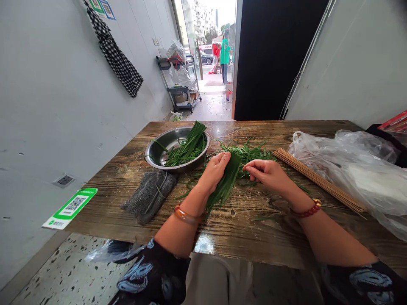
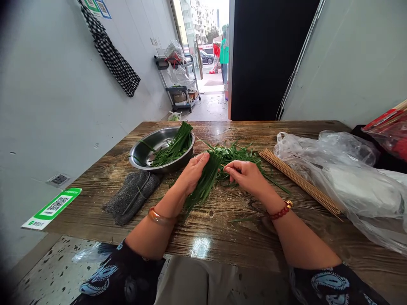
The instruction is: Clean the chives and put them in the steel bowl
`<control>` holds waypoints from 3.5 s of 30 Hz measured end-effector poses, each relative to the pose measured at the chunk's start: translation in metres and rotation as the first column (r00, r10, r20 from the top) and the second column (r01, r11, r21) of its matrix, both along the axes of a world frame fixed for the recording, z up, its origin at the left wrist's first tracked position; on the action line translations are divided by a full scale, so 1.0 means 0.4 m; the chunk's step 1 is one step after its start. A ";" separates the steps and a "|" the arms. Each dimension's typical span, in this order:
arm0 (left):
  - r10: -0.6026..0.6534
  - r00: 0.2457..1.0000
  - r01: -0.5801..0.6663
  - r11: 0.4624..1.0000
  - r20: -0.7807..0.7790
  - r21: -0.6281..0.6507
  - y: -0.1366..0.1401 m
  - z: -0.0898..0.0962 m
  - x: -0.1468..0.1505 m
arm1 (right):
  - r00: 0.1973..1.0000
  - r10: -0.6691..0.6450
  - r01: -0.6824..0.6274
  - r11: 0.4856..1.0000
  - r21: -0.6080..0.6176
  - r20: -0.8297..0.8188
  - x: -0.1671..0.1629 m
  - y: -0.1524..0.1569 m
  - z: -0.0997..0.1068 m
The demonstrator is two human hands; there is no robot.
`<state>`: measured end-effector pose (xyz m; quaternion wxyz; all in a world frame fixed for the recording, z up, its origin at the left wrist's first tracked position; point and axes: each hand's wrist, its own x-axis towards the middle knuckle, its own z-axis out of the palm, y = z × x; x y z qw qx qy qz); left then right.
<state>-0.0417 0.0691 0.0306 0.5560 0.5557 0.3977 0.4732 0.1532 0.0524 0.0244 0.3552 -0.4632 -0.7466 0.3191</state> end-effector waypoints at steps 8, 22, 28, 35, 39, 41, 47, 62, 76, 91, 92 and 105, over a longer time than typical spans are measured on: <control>-0.046 0.999 0.046 0.999 0.009 0.008 -0.010 -0.018 0.020 | 0.996 -0.076 0.067 0.975 0.211 0.035 -0.009 -0.006 -0.005; -0.050 0.997 0.048 0.998 -0.053 -0.035 -0.006 -0.016 0.025 | 0.993 -0.108 0.100 0.978 0.183 0.035 -0.027 -0.009 0.001; -0.104 0.985 0.103 0.995 -0.139 -0.016 -0.028 0.007 0.023 | 0.999 0.007 -0.009 0.999 -0.040 -0.039 -0.024 -0.009 0.008; -0.290 0.902 0.305 0.952 -0.319 -0.004 -0.024 0.032 0.005 | 0.941 -0.171 0.165 0.985 -0.044 -0.292 0.053 0.019 0.038; -0.389 0.705 0.498 0.867 -0.593 0.024 -0.030 0.020 0.019 | 0.868 -0.269 0.273 0.961 -0.051 -0.418 0.079 0.034 0.040; -0.341 0.613 0.540 0.839 -0.713 0.063 -0.036 0.010 0.031 | 0.864 -0.273 0.278 0.959 -0.051 -0.422 0.081 0.037 0.036; -0.124 0.515 0.577 0.782 -0.848 0.236 -0.055 0.002 0.048 | 0.864 -0.344 0.364 0.931 -0.016 -0.368 0.097 0.063 0.007; 0.284 0.073 0.181 0.939 -0.956 0.293 -0.016 0.030 -0.017 | 0.857 -0.449 0.324 0.851 0.413 0.253 0.140 0.113 -0.081; 0.355 0.651 -0.021 0.892 -0.671 0.451 0.022 0.004 -0.031 | 0.829 -0.407 0.284 0.897 0.340 0.383 0.089 0.115 -0.105; 0.165 0.900 -0.058 0.963 -0.404 0.264 0.033 -0.034 -0.006 | 0.977 -0.214 0.206 0.918 0.338 -0.012 0.038 0.064 -0.061; 0.173 0.902 -0.068 0.962 -0.397 0.264 0.036 -0.038 -0.006 | 0.973 -0.216 0.230 0.930 0.287 -0.080 0.039 0.064 -0.062; 0.226 0.933 -0.149 0.951 -0.280 0.273 0.053 -0.054 -0.007 | 0.845 -0.533 0.481 0.724 0.495 -0.040 0.107 0.084 -0.060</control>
